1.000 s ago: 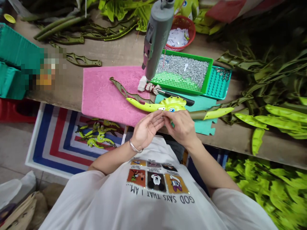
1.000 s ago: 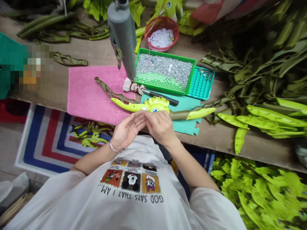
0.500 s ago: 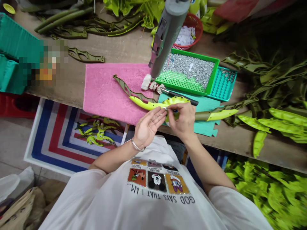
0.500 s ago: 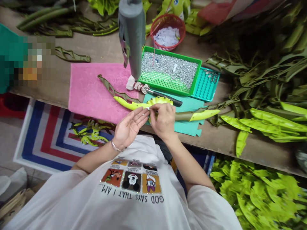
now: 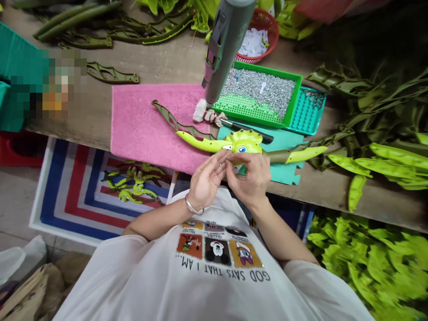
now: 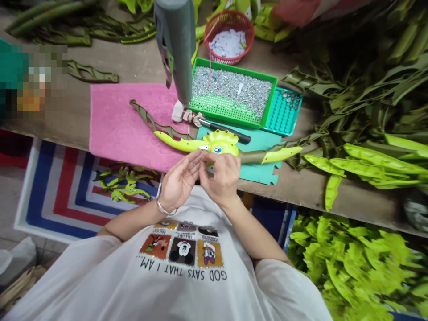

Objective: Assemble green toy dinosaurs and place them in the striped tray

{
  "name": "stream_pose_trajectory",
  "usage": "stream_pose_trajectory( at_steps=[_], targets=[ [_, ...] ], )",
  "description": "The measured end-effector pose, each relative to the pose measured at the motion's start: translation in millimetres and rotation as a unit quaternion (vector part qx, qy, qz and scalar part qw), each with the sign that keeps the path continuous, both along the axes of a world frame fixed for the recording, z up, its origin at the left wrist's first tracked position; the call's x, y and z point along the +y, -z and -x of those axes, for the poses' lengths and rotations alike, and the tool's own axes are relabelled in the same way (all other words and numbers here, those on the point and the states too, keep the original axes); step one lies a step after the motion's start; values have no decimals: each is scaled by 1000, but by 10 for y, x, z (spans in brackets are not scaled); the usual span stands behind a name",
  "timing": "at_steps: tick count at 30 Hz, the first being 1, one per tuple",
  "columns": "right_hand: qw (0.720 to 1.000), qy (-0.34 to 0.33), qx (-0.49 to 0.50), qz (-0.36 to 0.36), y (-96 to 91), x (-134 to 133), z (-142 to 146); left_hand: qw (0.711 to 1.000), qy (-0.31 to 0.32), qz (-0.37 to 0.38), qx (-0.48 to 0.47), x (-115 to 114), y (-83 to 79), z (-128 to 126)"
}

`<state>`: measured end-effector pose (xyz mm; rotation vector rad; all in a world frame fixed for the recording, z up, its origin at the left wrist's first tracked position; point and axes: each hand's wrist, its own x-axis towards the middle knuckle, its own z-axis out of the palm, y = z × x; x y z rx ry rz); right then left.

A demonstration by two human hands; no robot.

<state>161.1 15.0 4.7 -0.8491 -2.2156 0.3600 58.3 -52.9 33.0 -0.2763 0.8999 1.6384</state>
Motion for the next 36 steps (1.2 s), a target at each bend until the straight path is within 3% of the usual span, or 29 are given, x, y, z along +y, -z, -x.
stream_pose_trajectory(
  at_steps=[7,13,22,27,36],
  targets=[
    [1000,11,-10,-13,8,-16,-59,999,14,37,-30,19,-2,-34],
    [998,15,19,62,11,-6,-206,999,15,30,-35,-19,3,-22],
    [997,-15,-53,-61,54,-5,-371,999,11,40,-16,-93,80,32],
    [990,-17,-92,-102,0,11,-336,1000,10,22,-20,-91,73,17],
    [998,-4,-10,-65,-77,-58,101,1000,-19,-1,4,-100,80,26]
  ],
)
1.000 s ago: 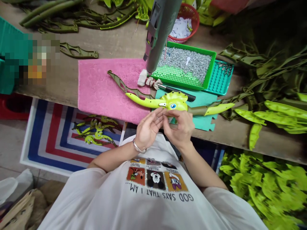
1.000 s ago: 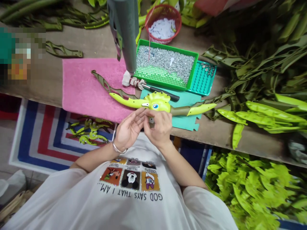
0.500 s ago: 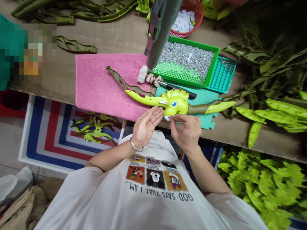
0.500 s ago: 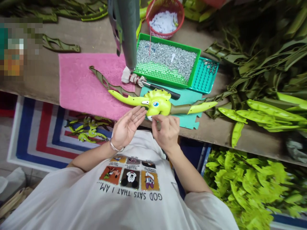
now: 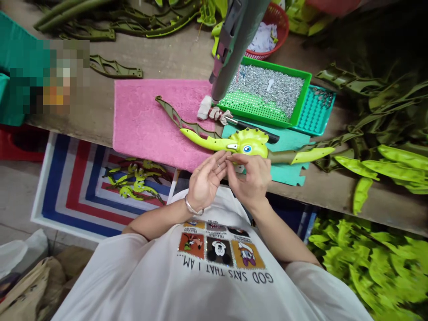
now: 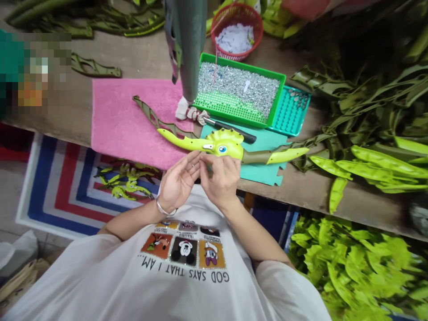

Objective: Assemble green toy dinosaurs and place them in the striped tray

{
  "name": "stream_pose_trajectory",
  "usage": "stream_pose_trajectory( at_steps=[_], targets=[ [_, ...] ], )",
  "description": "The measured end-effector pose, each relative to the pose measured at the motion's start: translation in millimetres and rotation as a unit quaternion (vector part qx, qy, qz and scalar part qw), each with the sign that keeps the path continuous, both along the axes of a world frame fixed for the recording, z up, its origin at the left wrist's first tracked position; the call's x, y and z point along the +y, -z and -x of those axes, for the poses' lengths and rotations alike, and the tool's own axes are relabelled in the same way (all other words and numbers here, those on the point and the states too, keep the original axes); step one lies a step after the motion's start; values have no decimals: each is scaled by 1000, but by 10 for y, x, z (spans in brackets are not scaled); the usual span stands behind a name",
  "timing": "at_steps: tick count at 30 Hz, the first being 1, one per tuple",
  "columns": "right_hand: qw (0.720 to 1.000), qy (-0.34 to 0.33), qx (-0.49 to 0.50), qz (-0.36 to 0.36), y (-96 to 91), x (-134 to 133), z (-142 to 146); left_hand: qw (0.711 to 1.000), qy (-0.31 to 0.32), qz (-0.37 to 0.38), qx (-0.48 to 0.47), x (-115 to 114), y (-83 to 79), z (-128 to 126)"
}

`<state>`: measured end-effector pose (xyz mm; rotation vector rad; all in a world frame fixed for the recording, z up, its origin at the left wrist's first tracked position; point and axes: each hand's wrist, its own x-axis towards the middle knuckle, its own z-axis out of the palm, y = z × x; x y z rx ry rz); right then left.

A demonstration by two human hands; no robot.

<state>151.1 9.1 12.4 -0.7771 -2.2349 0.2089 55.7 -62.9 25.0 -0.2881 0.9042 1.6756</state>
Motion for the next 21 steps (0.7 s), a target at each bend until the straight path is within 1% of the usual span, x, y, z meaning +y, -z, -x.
stream_pose_trajectory(
  at_steps=[2,5,7,10,14,16,18,21],
  targets=[
    [1000,-3,10,5,30,-3,109,1000,-16,7,6,0,1,42],
    [998,-19,35,38,95,51,255,999,-46,10,14,7,-10,130],
    [998,-10,37,51,154,119,337,997,-72,8,24,13,-19,193],
    [999,13,-1,38,263,213,425,994,-99,10,36,19,-28,272],
    [999,12,-35,30,363,247,454,994,-104,17,32,23,-31,324],
    [999,7,-38,33,344,233,442,995,-101,15,25,28,-33,334],
    [999,-7,-28,28,272,206,428,995,-98,9,19,36,-40,342],
    [998,-59,19,20,126,143,434,995,-99,10,13,48,-56,353]
  ],
)
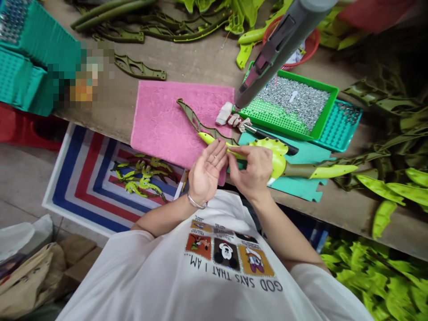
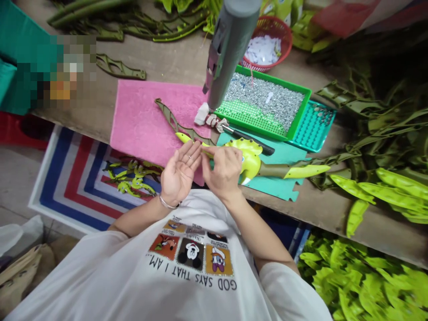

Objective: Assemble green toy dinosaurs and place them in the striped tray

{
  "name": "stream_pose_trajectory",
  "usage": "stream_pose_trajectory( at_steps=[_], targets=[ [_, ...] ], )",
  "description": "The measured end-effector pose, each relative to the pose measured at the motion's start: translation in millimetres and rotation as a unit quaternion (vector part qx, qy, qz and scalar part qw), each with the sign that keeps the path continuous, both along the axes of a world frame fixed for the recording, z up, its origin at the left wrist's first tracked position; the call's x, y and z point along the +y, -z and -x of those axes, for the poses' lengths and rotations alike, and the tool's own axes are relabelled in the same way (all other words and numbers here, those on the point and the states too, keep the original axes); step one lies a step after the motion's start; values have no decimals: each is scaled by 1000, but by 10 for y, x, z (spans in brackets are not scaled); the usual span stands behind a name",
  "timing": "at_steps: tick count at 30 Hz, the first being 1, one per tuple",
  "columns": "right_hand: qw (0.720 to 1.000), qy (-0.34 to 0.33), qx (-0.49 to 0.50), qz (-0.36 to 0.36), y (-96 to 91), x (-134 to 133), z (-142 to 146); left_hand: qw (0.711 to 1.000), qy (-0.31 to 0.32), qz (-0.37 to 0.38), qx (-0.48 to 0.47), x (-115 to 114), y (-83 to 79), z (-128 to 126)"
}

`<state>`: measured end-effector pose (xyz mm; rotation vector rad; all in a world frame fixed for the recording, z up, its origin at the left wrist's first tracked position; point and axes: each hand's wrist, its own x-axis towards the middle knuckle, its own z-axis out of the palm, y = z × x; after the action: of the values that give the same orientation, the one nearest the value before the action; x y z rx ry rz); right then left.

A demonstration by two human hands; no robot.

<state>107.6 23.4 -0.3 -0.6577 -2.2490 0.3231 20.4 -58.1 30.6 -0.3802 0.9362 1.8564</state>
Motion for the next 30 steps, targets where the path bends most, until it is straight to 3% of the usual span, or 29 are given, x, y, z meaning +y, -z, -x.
stream_pose_trajectory(
  at_steps=[4,10,16,22,30],
  targets=[
    [998,-56,20,29,-80,-125,93,1000,-8,6,18,-12,-20,-6],
    [996,-30,42,70,-6,-237,346,996,-31,16,79,-76,-24,38],
    [984,-43,61,163,-36,-50,547,982,-142,74,103,-20,52,350],
    [984,-77,-22,162,91,95,682,992,-104,74,9,74,155,484],
    [985,-77,-72,140,179,116,711,993,-106,58,-1,93,191,448]
  ],
)
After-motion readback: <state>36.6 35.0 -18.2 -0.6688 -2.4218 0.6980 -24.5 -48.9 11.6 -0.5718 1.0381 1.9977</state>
